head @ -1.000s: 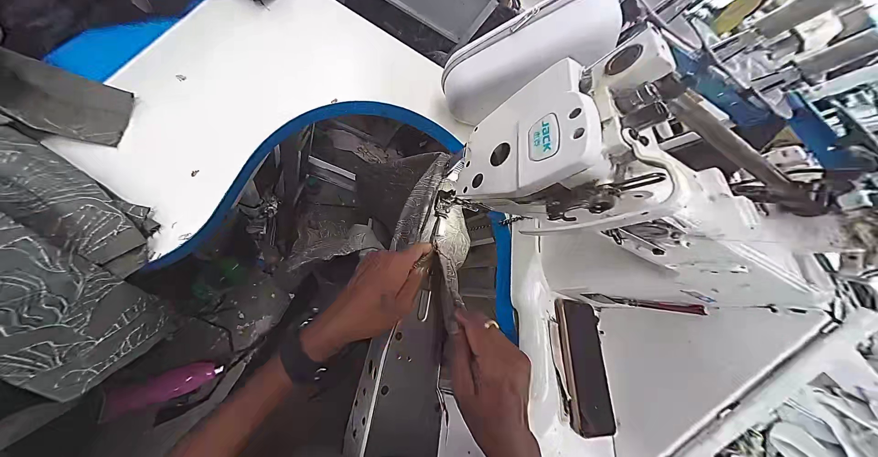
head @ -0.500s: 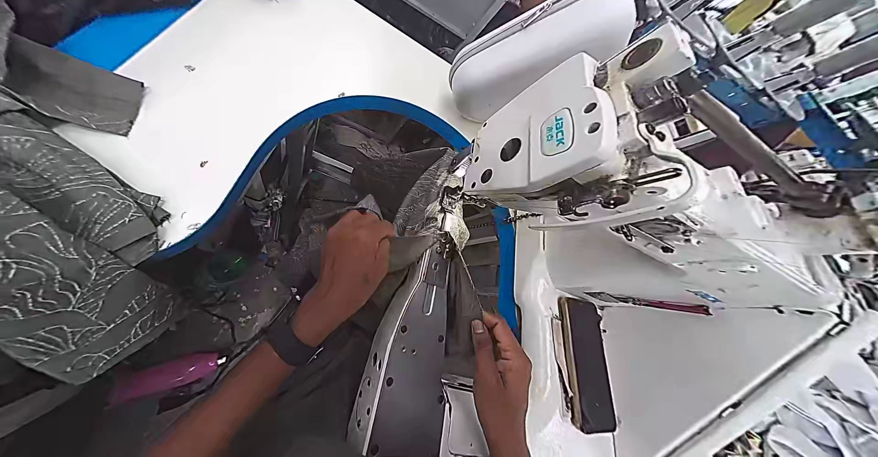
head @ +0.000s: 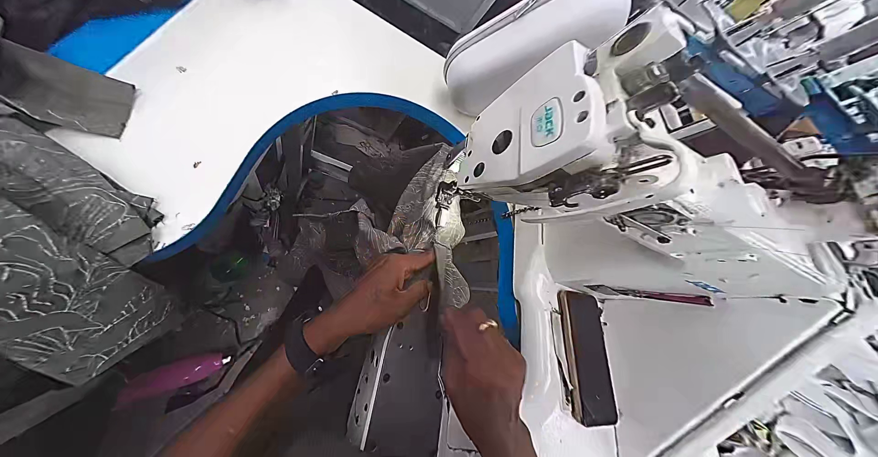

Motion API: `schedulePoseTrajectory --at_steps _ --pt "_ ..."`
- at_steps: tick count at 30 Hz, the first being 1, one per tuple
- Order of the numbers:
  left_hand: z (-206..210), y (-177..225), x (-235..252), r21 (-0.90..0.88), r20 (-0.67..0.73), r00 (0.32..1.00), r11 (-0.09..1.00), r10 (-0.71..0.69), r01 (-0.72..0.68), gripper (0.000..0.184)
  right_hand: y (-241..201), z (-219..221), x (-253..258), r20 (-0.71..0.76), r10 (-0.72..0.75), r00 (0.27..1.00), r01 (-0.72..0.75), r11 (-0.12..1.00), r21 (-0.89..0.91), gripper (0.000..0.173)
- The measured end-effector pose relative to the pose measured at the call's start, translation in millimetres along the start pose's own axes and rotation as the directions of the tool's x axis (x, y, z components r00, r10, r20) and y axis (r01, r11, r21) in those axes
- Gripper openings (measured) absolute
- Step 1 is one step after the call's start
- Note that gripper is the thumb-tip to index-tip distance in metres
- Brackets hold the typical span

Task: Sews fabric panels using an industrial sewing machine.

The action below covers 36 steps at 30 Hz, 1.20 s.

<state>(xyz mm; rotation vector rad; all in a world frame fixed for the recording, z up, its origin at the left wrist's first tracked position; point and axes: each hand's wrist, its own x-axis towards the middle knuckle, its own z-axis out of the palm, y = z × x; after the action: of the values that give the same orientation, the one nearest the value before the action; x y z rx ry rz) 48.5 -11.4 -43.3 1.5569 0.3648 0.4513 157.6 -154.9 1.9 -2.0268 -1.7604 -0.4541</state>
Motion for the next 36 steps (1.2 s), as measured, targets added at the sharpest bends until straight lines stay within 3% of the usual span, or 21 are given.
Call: schedulePoseTrajectory --at_steps 2,4,6,9,12,16,20,22,24,25,26,27,28,29,30,31,32,33,34,35,36 --pt "1.3 3.4 -5.4 0.173 0.009 1.0 0.984 0.03 -0.031 0.024 -8.9 0.8 13.4 0.084 -0.178 0.981 0.183 0.981 -0.068 0.018" --pt "-1.9 4.8 -11.0 0.186 0.047 0.998 0.982 0.036 -0.044 0.012 -7.1 1.2 27.0 0.168 -0.274 0.947 0.294 0.949 -0.11 0.017" --pt "-0.1 0.1 -14.4 0.177 0.007 0.998 0.983 0.058 -0.058 0.015 -1.8 1.5 37.3 0.243 -0.318 0.917 0.357 0.923 -0.141 0.015" --pt "14.3 -2.7 -8.7 0.316 -0.238 0.953 0.943 0.189 -0.109 0.024 7.1 2.1 49.6 0.293 -0.354 0.888 0.421 0.882 -0.209 0.013" --pt "19.5 -1.9 -2.7 0.397 -0.315 0.918 0.912 0.241 -0.103 0.033 14.5 6.2 52.9 0.281 -0.352 0.893 0.425 0.864 -0.27 0.013" --pt "18.1 -4.6 8.3 0.379 -0.362 0.9 0.92 0.245 -0.098 0.034 17.8 20.1 54.0 0.182 -0.32 0.93 0.362 0.885 -0.294 0.015" --pt "15.8 -4.1 5.9 0.368 -0.338 0.914 0.925 0.225 -0.091 0.034 13.5 42.2 37.4 -0.01 -0.118 0.993 0.112 0.962 -0.25 0.021" --pt "13.2 1.2 -13.1 0.445 -0.35 0.9 0.891 0.26 -0.084 0.031 16.3 38.9 23.2 -0.028 0.011 1.0 -0.018 0.964 -0.267 0.024" --pt "11.7 -10.3 -40.6 0.508 -0.359 0.899 0.86 0.251 -0.037 0.03 18.7 29.8 0.5 0.105 0.171 0.98 -0.132 0.943 -0.305 0.027" --pt "7.9 -16.4 -50.4 0.523 -0.35 0.91 0.852 0.22 -0.005 0.03 17.8 22.6 -6.2 0.273 0.305 0.912 -0.202 0.915 -0.349 0.025" --pt "2.2 -20.5 -53.2 0.54 -0.339 0.919 0.842 0.204 0.012 0.03 16.9 15.4 -1.8 0.487 0.477 0.732 -0.274 0.86 -0.431 0.023" --pt "-2.5 -22.9 -51.9 0.556 -0.339 0.916 0.831 0.216 0.01 0.029 19.8 12.3 9.4 0.646 0.616 0.451 -0.298 0.786 -0.541 0.028" --pt "-5.8 -20.6 -49.3 0.564 -0.339 0.909 0.826 0.244 -0.011 0.03 28.6 12.6 16.6 0.707 0.666 0.236 -0.293 0.743 -0.602 0.032" --pt "-6.1 -13.9 -47.3 0.555 -0.33 0.906 0.831 0.263 -0.039 0.03 41.2 11.0 17.7 0.728 0.677 0.103 -0.304 0.719 -0.626 0.038" --pt "-2.7 -5.5 -48.1 0.529 -0.313 0.911 0.846 0.268 -0.067 0.03 55.2 5.8 10.0 0.739 0.671 0.058 -0.345 0.708 -0.616 0.041" --pt "1.9 1.8 -49.0 0.495 -0.288 0.92 0.864 0.264 -0.093 0.03 69.7 -2.7 -2.8 0.759 0.641 0.113 -0.425 0.722 -0.546 0.037" --pt "7.6 6.4 -49.7 0.467 -0.263 0.928 0.876 0.263 -0.116 0.031 83.0 -13.4 -19.9 0.771 0.574 0.276 -0.523 0.763 -0.381 0.027" --pt "14.7 7.4 -50.8 0.452 -0.247 0.931 0.882 0.269 -0.135 0.031 90.5 -24.8 -38.3 0.72 0.479 0.503 -0.58 0.804 -0.13 0.018" --pt "21.9 6.4 -53.0 0.451 -0.241 0.928 0.88 0.284 -0.152 0.032 88.6 -34.3 -52.5 0.612 0.388 0.689 -0.564 0.818 0.115 0.016" --pt "28.1 5.1 -56.1 0.458 -0.236 0.924 0.873 0.302 -0.168 0.032 74.9 -47.2 -55.6 0.541 0.293 0.788 -0.505 0.81 0.297 0.017" --pt "33.7 3.6 -59.4 0.474 -0.235 0.916 0.861 0.325 -0.184 0.032 52.1 -62.5 -50.7 0.523 0.18 0.833 -0.423 0.817 0.392 0.018"
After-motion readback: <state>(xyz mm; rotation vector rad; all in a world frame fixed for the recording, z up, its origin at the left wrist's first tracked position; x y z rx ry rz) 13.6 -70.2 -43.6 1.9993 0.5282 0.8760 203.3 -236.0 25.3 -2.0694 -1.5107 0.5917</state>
